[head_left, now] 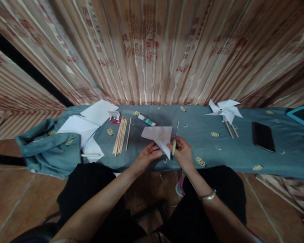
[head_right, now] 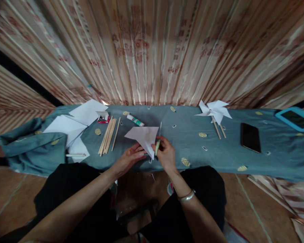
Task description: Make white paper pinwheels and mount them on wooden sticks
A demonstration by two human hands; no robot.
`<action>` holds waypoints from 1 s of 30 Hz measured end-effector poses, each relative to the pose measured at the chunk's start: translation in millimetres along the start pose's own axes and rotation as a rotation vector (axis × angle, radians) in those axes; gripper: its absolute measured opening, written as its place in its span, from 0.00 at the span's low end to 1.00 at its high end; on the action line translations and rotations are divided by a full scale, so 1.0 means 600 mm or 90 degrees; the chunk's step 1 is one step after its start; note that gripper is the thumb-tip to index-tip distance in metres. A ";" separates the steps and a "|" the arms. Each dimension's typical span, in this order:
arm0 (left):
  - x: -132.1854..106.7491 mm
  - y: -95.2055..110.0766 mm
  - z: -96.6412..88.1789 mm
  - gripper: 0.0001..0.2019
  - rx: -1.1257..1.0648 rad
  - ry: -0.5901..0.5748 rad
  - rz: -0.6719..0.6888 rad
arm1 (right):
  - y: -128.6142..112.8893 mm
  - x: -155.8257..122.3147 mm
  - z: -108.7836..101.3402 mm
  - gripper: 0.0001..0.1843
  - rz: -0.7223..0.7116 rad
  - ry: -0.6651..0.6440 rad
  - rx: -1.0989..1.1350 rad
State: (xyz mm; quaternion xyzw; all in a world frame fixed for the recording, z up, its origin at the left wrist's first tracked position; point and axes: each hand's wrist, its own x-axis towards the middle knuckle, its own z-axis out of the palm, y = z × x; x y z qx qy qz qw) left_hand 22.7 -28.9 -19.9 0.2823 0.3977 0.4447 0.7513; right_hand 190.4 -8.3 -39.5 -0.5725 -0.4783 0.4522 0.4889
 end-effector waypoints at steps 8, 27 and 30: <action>0.007 -0.010 -0.012 0.19 0.041 0.135 0.089 | 0.010 -0.008 0.018 0.24 0.011 -0.013 0.020; 0.046 0.061 -0.058 0.24 0.153 0.324 0.373 | -0.005 -0.092 0.048 0.25 0.187 -0.413 0.091; 0.045 0.053 -0.054 0.20 0.188 0.321 0.360 | -0.007 -0.087 0.047 0.25 0.170 -0.404 0.094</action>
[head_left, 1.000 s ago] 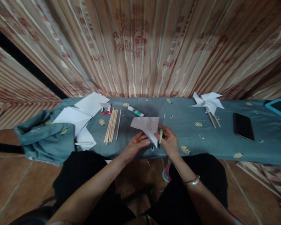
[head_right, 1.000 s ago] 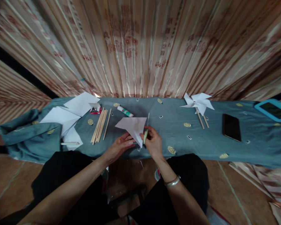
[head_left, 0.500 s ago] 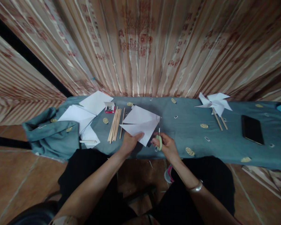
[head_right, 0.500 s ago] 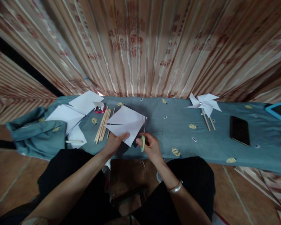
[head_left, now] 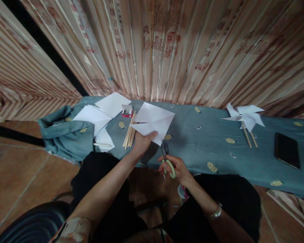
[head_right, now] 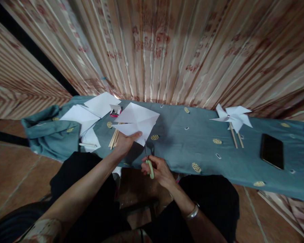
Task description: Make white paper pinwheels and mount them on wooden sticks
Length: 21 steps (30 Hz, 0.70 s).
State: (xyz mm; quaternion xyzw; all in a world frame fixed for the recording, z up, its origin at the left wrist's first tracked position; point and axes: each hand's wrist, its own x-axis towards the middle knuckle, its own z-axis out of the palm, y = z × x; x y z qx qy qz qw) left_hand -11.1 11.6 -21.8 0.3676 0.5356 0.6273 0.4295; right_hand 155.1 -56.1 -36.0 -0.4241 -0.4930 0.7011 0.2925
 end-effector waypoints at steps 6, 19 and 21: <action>-0.006 -0.009 0.005 0.19 0.037 -0.014 -0.009 | 0.006 0.001 -0.005 0.23 0.000 -0.017 -0.002; -0.006 -0.021 0.006 0.23 0.032 -0.045 -0.004 | 0.004 0.001 -0.007 0.24 0.016 -0.007 -0.011; -0.007 -0.021 0.006 0.23 0.030 -0.047 -0.008 | 0.003 0.000 -0.007 0.23 0.015 -0.006 -0.013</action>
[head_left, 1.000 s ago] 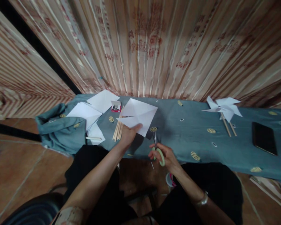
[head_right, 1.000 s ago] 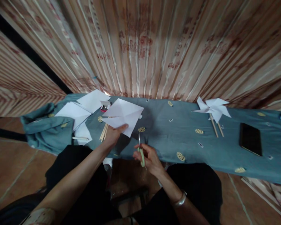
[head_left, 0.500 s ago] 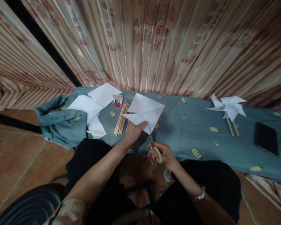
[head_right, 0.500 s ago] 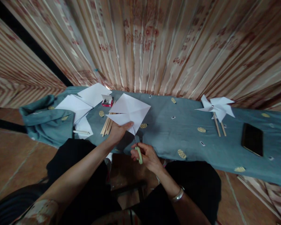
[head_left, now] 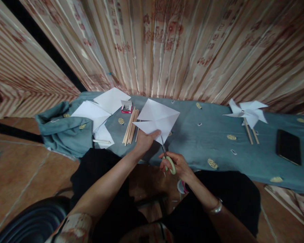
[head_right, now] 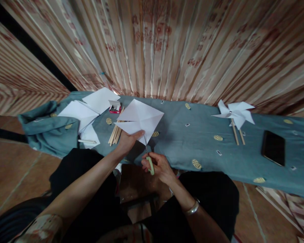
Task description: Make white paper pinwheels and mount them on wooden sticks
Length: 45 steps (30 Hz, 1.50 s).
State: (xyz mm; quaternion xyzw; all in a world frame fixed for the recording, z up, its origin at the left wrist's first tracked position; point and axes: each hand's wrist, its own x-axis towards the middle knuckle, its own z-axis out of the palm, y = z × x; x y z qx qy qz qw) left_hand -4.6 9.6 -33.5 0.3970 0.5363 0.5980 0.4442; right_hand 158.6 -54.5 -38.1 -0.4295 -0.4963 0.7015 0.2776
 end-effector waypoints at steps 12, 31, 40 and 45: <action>-0.001 -0.004 0.001 0.23 -0.010 -0.001 -0.007 | -0.002 0.000 0.004 0.23 0.013 0.018 0.019; 0.000 -0.003 0.000 0.20 -0.026 -0.005 -0.010 | -0.009 -0.002 0.011 0.21 0.036 0.060 0.026; 0.002 -0.010 -0.002 0.20 -0.016 0.009 -0.035 | -0.016 -0.002 0.012 0.23 0.060 0.075 0.026; 0.004 -0.008 -0.004 0.17 -0.027 0.007 -0.034 | -0.014 -0.003 0.011 0.23 0.054 0.070 0.028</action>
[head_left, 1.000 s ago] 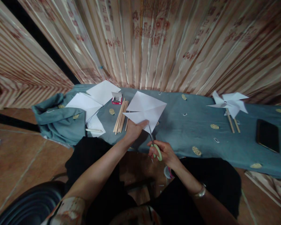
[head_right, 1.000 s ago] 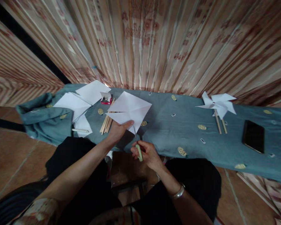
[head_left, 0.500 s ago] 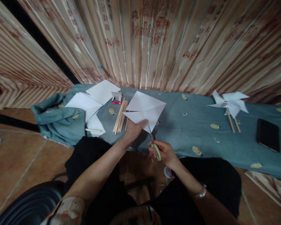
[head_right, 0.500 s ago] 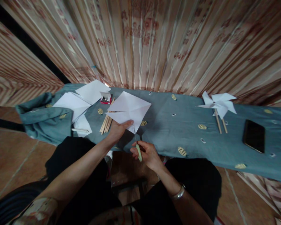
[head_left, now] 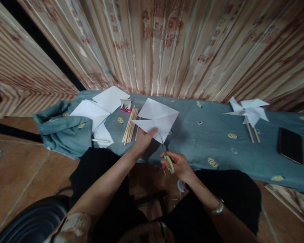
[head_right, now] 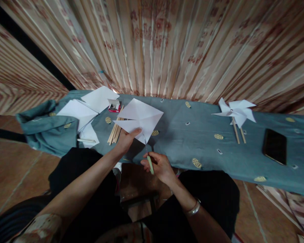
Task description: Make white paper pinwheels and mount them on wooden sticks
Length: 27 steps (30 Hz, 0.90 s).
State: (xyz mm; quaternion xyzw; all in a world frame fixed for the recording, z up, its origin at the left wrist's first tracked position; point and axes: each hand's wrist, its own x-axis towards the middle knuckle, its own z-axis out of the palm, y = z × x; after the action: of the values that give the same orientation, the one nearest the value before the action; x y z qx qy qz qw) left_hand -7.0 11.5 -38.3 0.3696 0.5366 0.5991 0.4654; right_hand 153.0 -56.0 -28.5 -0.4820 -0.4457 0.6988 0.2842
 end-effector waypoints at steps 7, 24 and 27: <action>-0.009 0.005 0.006 0.15 -0.003 0.003 -0.023 | 0.004 0.001 -0.005 0.22 -0.017 -0.003 -0.005; -0.017 0.009 0.009 0.14 -0.029 -0.033 -0.041 | 0.000 0.005 -0.005 0.23 -0.004 0.015 0.015; -0.020 0.010 0.010 0.14 -0.038 -0.042 -0.044 | 0.002 0.006 -0.006 0.24 -0.011 0.019 0.020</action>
State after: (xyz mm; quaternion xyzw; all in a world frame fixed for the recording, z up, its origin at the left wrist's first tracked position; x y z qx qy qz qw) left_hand 1.5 1.9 -30.7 0.3563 0.5150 0.5858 0.5144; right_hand 155.1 -52.1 -31.4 -0.4840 -0.4349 0.6958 0.3041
